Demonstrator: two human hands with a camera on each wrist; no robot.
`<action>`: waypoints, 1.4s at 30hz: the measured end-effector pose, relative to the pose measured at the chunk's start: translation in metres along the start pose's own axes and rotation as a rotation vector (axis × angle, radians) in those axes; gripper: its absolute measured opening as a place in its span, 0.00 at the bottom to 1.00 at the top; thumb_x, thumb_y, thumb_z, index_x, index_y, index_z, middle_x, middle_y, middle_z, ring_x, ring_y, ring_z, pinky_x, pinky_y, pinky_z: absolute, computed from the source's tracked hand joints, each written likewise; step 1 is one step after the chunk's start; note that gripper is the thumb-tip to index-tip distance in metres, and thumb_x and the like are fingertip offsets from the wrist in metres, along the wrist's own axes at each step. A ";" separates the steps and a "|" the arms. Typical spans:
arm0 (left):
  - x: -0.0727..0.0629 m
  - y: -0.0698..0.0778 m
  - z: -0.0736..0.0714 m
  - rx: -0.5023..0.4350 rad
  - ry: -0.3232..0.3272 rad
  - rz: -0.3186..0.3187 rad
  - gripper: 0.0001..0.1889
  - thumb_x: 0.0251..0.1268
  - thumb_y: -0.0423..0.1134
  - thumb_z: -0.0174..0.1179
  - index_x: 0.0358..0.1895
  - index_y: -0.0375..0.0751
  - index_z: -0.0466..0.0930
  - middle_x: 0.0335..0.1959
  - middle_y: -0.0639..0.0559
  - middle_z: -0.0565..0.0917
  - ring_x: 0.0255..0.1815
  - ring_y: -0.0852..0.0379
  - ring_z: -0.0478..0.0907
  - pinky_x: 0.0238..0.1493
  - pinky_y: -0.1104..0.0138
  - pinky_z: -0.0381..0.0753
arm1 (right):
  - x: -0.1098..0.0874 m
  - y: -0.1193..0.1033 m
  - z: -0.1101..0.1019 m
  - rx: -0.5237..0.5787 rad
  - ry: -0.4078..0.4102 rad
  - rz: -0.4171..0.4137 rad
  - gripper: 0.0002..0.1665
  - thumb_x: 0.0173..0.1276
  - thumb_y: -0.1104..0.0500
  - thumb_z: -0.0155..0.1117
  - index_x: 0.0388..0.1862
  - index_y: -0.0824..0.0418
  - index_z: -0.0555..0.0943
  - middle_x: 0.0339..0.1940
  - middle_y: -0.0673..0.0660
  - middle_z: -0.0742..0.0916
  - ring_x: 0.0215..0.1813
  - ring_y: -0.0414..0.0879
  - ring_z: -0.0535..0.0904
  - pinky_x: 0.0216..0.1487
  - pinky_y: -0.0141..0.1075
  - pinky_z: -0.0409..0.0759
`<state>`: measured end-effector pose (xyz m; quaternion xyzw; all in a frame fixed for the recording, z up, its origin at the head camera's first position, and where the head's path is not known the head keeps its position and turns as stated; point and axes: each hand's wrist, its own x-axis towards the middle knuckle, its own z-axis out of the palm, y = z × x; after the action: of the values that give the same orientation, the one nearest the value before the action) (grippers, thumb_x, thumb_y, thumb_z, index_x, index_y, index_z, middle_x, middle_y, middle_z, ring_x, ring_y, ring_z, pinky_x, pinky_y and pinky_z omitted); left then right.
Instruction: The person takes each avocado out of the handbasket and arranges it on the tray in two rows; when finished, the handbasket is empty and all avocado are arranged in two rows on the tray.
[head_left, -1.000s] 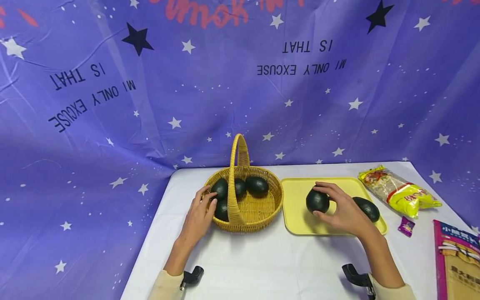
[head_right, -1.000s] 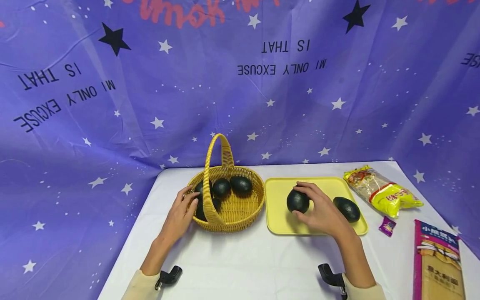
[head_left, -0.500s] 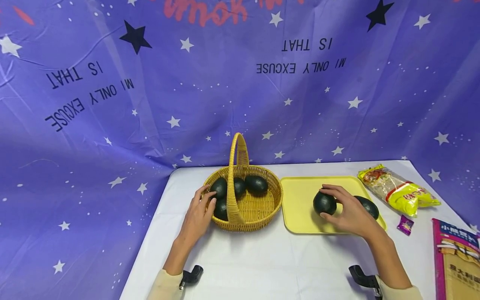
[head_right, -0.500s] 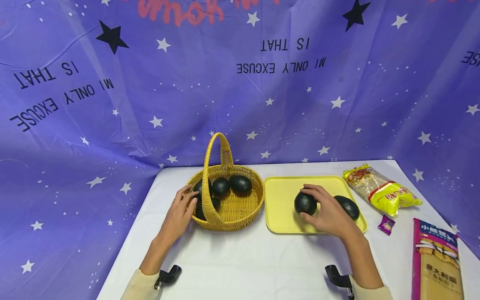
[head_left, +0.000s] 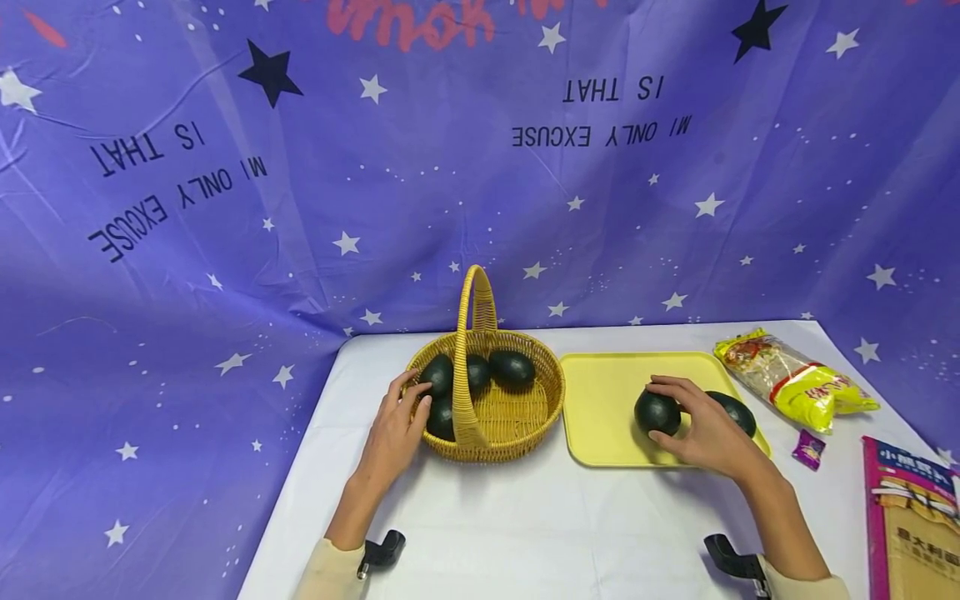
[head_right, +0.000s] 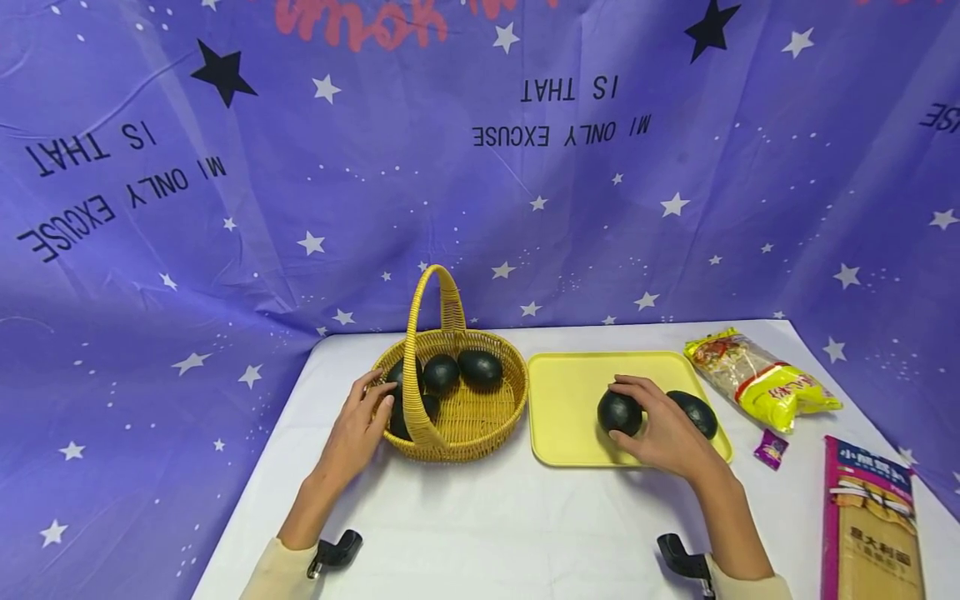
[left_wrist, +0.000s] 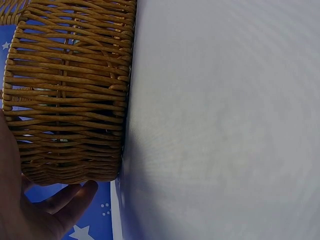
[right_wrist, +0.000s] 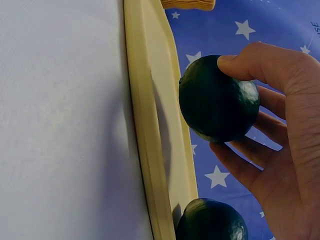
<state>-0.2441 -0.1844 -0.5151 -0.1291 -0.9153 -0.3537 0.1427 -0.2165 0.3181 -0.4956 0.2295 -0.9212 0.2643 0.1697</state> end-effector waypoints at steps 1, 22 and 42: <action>0.000 0.000 0.000 0.000 0.001 0.000 0.25 0.90 0.56 0.45 0.72 0.46 0.81 0.84 0.50 0.64 0.77 0.38 0.70 0.70 0.41 0.75 | 0.000 0.001 0.000 -0.005 -0.003 0.002 0.41 0.55 0.58 0.89 0.68 0.61 0.83 0.71 0.62 0.81 0.66 0.61 0.82 0.56 0.46 0.85; -0.001 0.000 0.000 0.002 -0.001 0.002 0.25 0.90 0.56 0.45 0.72 0.46 0.81 0.84 0.50 0.64 0.77 0.37 0.70 0.69 0.41 0.75 | -0.009 0.006 0.006 -0.018 -0.014 0.021 0.40 0.53 0.58 0.89 0.66 0.62 0.83 0.70 0.63 0.82 0.68 0.63 0.80 0.61 0.31 0.73; 0.000 -0.001 0.000 0.010 0.018 0.026 0.25 0.91 0.54 0.45 0.71 0.44 0.81 0.83 0.46 0.65 0.75 0.35 0.72 0.67 0.40 0.76 | -0.013 0.007 0.010 -0.005 -0.041 0.056 0.41 0.56 0.57 0.87 0.68 0.63 0.81 0.72 0.64 0.80 0.71 0.66 0.77 0.60 0.61 0.76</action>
<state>-0.2445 -0.1852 -0.5154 -0.1371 -0.9141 -0.3483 0.1562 -0.2114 0.3222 -0.5120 0.2086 -0.9312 0.2620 0.1439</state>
